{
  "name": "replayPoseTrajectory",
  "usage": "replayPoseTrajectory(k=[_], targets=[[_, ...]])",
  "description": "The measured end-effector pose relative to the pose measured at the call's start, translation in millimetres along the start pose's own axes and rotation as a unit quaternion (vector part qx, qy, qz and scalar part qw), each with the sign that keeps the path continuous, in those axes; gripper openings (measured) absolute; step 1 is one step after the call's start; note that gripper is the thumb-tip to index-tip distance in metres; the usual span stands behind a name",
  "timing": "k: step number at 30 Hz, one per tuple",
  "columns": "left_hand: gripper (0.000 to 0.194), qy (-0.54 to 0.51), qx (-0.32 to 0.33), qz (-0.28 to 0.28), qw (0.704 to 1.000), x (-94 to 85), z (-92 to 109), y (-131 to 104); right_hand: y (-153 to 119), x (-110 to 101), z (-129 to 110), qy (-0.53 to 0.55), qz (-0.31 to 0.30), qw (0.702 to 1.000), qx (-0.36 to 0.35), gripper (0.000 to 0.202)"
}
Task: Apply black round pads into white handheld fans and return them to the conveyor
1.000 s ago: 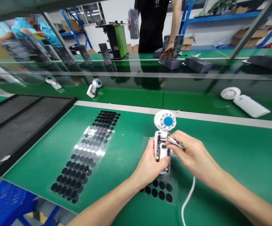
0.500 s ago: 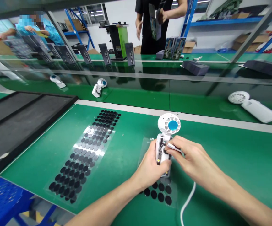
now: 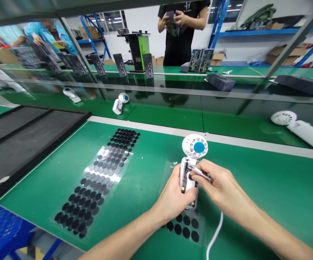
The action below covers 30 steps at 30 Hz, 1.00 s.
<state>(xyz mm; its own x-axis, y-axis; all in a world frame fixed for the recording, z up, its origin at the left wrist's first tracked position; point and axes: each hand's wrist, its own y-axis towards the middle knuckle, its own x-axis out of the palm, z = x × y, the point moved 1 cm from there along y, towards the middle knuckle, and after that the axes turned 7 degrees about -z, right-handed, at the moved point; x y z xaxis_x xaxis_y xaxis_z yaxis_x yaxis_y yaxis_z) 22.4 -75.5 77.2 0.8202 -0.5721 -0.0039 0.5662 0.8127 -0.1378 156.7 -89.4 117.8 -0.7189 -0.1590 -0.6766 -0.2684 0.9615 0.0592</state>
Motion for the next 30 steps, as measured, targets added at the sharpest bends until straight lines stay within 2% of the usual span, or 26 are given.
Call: replayPoseTrajectory(k=[5,16,30], targets=[[0.041,-0.042,0.022,-0.016,0.999,-2.8,-3,1,5,1,3,0.022,0.004,1.000,0.011,0.019],[0.037,-0.012,0.028,-0.013,0.999,-5.1,-2,2,10,5,12,0.126,-0.003,0.991,0.036,0.013],[0.042,0.012,0.036,-0.020,0.999,-6.0,-2,2,7,4,1,0.075,0.006,0.997,0.016,0.024]])
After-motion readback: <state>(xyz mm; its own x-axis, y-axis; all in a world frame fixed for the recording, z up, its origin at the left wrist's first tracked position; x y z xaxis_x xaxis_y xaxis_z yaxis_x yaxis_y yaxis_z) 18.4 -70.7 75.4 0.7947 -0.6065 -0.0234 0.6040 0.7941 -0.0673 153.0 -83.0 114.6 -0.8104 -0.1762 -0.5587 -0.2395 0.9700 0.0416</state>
